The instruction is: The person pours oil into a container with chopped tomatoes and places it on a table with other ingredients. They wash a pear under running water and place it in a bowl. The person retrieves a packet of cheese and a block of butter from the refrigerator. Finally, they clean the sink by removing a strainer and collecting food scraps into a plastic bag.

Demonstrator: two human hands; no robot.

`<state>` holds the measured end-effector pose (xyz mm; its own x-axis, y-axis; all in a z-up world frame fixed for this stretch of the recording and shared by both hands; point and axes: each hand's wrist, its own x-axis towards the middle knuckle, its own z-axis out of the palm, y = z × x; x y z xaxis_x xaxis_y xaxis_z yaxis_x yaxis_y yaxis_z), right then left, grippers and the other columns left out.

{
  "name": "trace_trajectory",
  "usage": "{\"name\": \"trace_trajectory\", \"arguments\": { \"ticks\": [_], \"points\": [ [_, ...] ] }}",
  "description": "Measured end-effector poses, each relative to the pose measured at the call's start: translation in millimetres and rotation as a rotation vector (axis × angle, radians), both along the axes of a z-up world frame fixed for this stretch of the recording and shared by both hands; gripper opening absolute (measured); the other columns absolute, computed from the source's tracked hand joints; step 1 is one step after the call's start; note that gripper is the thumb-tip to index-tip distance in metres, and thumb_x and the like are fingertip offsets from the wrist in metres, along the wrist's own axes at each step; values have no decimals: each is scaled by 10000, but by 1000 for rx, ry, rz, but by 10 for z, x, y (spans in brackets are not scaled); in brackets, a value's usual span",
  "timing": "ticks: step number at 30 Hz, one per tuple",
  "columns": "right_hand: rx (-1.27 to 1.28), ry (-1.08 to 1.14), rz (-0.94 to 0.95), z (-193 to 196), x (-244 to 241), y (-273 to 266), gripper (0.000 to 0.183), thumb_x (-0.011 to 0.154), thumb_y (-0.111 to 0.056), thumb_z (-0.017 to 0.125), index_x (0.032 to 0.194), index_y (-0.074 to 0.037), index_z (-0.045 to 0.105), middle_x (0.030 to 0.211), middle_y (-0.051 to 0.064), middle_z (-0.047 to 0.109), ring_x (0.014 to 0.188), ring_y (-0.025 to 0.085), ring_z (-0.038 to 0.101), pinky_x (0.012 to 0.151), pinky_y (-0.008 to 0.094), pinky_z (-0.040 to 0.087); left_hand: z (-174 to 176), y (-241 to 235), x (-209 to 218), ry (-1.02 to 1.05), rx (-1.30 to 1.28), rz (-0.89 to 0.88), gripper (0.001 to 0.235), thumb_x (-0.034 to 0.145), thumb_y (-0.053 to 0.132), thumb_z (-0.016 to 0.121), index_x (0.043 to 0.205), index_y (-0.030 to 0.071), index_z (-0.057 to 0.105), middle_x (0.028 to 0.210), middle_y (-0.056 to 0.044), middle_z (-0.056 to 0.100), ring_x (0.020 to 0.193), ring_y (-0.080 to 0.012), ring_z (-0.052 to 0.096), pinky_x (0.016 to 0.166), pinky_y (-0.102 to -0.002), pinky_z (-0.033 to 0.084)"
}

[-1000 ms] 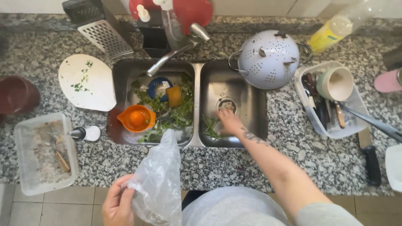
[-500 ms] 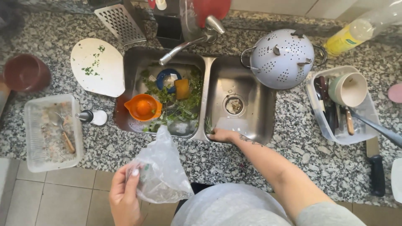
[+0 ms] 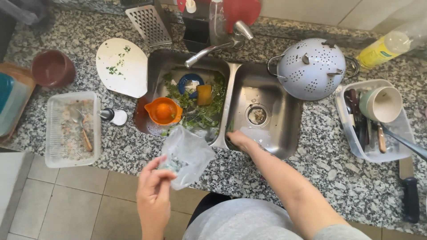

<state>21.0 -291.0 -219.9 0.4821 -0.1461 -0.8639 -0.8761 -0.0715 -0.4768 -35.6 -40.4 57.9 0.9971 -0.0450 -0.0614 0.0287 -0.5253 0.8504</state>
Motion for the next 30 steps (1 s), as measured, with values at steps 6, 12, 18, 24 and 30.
{"name": "trace_trajectory", "arguments": {
  "ticks": [6, 12, 18, 24, 30],
  "points": [
    [257, -183, -327, 1088, 12, -392, 256, 1017, -109, 372, 791, -54, 477, 654, 8, 475, 513, 60, 396, 467, 152, 351, -211, -359, 206, 153, -29, -184, 439, 815, 103, 554, 1250, 160, 550, 1304, -43, 518, 477, -19, 372, 467, -147, 404],
    [383, -719, -573, 2259, -125, -524, 170, 771, -96, 461, 931, -152, 480, 703, -12, 422, 599, 104, 417, 532, 201, 355, -201, -784, 340, 252, -99, -251, 588, 749, 8, 587, 1321, 113, 498, 1359, -133, 425, 1208, -377, 476, 943, -472, 426],
    [548, -878, -564, 2651, -146, -22, 223, 701, -37, 436, 910, -115, 442, 705, 35, 397, 598, 124, 414, 506, 199, 345, -188, -943, 335, 163, -134, -350, 670, 703, -26, 570, 1353, 55, 429, 1368, -174, 399, 1275, -400, 387, 1014, -522, 355],
    [-51, -1012, 335, 1752, -175, 354, 136, 791, -58, 498, 923, -43, 526, 787, 185, 553, 761, 345, 576, 654, 411, 483, -109, -743, 326, 159, -277, -120, 776, 689, -43, 468, 1419, 201, 370, 1440, -96, 284, 741, -143, 494, 567, -269, 470],
    [-917, -841, 1220, 1568, -65, 493, 104, 804, -25, 558, 887, -88, 552, 817, 50, 564, 676, 169, 596, 579, 266, 505, -75, -714, 299, 113, -158, -147, 724, 720, -33, 442, 1412, 177, 388, 1423, -137, 320, 652, -150, 491, 553, -297, 487]
  ]
}}
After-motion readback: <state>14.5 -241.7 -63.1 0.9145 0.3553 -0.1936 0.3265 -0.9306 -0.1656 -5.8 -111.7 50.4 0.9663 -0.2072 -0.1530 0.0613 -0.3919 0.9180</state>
